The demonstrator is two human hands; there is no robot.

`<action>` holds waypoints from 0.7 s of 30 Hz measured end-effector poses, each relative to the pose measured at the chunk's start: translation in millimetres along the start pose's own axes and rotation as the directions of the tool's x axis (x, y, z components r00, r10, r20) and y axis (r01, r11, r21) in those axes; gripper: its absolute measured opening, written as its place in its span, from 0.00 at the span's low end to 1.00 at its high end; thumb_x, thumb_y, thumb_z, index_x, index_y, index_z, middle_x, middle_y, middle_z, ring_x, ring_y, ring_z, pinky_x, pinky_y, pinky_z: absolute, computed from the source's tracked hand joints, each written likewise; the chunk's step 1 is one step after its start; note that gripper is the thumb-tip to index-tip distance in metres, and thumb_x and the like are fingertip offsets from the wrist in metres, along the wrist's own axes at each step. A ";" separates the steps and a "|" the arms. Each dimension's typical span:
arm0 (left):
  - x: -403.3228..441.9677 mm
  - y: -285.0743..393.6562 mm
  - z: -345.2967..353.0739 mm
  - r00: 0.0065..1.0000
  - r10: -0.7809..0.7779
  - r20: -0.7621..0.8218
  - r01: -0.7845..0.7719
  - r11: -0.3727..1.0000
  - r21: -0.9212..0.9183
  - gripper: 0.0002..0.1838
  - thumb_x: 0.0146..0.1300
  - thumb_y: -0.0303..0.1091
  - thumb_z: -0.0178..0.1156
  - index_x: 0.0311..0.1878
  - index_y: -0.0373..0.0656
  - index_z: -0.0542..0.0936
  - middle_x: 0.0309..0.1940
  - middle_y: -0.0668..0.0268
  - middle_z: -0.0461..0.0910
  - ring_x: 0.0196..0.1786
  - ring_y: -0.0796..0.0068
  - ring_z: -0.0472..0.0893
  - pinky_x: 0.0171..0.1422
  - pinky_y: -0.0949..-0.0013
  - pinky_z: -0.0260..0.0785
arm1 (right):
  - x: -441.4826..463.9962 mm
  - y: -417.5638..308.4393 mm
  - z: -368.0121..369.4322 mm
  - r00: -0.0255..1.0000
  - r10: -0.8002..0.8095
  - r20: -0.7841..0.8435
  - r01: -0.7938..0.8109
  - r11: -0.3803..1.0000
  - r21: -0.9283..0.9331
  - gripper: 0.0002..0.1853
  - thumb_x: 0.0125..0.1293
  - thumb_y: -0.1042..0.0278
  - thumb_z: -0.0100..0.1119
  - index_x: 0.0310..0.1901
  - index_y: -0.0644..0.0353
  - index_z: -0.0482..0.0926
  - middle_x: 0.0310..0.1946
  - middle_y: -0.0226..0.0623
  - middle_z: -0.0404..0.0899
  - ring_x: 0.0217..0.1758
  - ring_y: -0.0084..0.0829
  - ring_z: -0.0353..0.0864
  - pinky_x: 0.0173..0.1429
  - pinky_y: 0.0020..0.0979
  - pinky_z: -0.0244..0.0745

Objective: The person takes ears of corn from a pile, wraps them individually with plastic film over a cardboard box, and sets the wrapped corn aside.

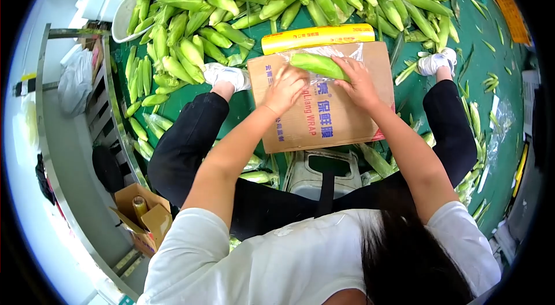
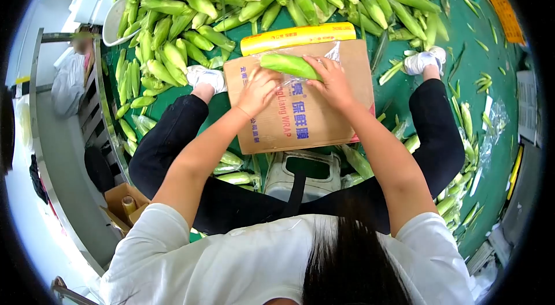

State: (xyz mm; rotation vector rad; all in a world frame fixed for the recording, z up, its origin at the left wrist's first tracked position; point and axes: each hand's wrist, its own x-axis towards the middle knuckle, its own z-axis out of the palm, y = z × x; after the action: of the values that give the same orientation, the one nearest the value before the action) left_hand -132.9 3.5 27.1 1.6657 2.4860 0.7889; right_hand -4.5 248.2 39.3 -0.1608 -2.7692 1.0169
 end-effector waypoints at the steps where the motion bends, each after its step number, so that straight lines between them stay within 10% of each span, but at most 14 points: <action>1: 0.3 -0.4 -7.2 0.992 0.016 0.126 -0.005 0.996 -0.089 0.08 0.64 0.31 0.64 0.43 0.41 0.77 0.48 0.57 0.80 0.55 0.51 0.79 0.60 0.51 0.71 | -2.0 1.8 -2.9 1.000 0.003 -0.001 -0.003 1.000 -0.002 0.37 0.60 0.62 0.71 0.72 0.39 0.70 0.63 0.37 0.74 0.65 0.44 0.73 0.67 0.45 0.68; 6: -17.1 12.1 -72.0 0.973 0.179 0.144 -0.137 0.956 -0.261 0.06 0.66 0.28 0.62 0.45 0.42 0.77 0.35 0.57 0.79 0.42 0.51 0.83 0.43 0.54 0.77 | -33.8 -5.0 -31.3 0.975 -0.049 0.219 0.074 0.992 -0.106 0.38 0.57 0.65 0.73 0.71 0.37 0.71 0.62 0.35 0.75 0.66 0.43 0.72 0.68 0.45 0.66; 9: -19.9 33.0 -58.5 0.964 -0.086 0.250 0.197 0.866 -0.459 0.05 0.68 0.29 0.63 0.44 0.42 0.80 0.36 0.57 0.78 0.41 0.50 0.82 0.44 0.57 0.76 | -56.6 -15.6 -32.4 0.926 -0.125 0.357 0.186 0.972 -0.142 0.38 0.56 0.65 0.73 0.70 0.36 0.73 0.61 0.35 0.75 0.65 0.43 0.73 0.68 0.45 0.66; 14: 25.1 -0.3 2.0 0.911 0.226 0.346 -0.168 0.968 -0.188 0.06 0.65 0.35 0.66 0.42 0.48 0.83 0.36 0.56 0.81 0.41 0.51 0.83 0.43 0.55 0.75 | -52.4 -31.2 -21.7 0.925 -0.117 0.362 0.186 0.969 -0.162 0.25 0.66 0.54 0.64 0.65 0.41 0.77 0.65 0.36 0.74 0.68 0.44 0.71 0.72 0.46 0.64; 18: 99.7 -14.3 3.2 0.848 -0.219 0.483 0.248 0.969 0.003 0.12 0.59 0.38 0.70 0.44 0.49 0.83 0.36 0.57 0.86 0.39 0.53 0.85 0.43 0.58 0.77 | -0.6 -9.3 12.3 0.984 -0.150 0.092 0.173 0.919 -0.355 0.25 0.69 0.47 0.60 0.62 0.50 0.78 0.69 0.47 0.71 0.70 0.48 0.70 0.72 0.49 0.62; 21: 144.2 -50.1 -34.4 0.863 -0.480 0.155 0.504 0.841 -0.200 0.13 0.62 0.42 0.67 0.45 0.48 0.83 0.34 0.59 0.87 0.37 0.58 0.86 0.42 0.59 0.77 | 71.7 4.3 19.9 0.994 -0.045 -0.099 0.006 0.934 -0.356 0.25 0.68 0.45 0.61 0.61 0.48 0.78 0.67 0.47 0.72 0.70 0.47 0.69 0.71 0.50 0.63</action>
State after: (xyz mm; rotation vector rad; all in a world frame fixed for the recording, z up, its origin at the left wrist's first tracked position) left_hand -246.9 102.0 69.3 0.8966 2.4619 0.8594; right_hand -78.5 250.8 31.5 -0.2204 -2.8210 0.4747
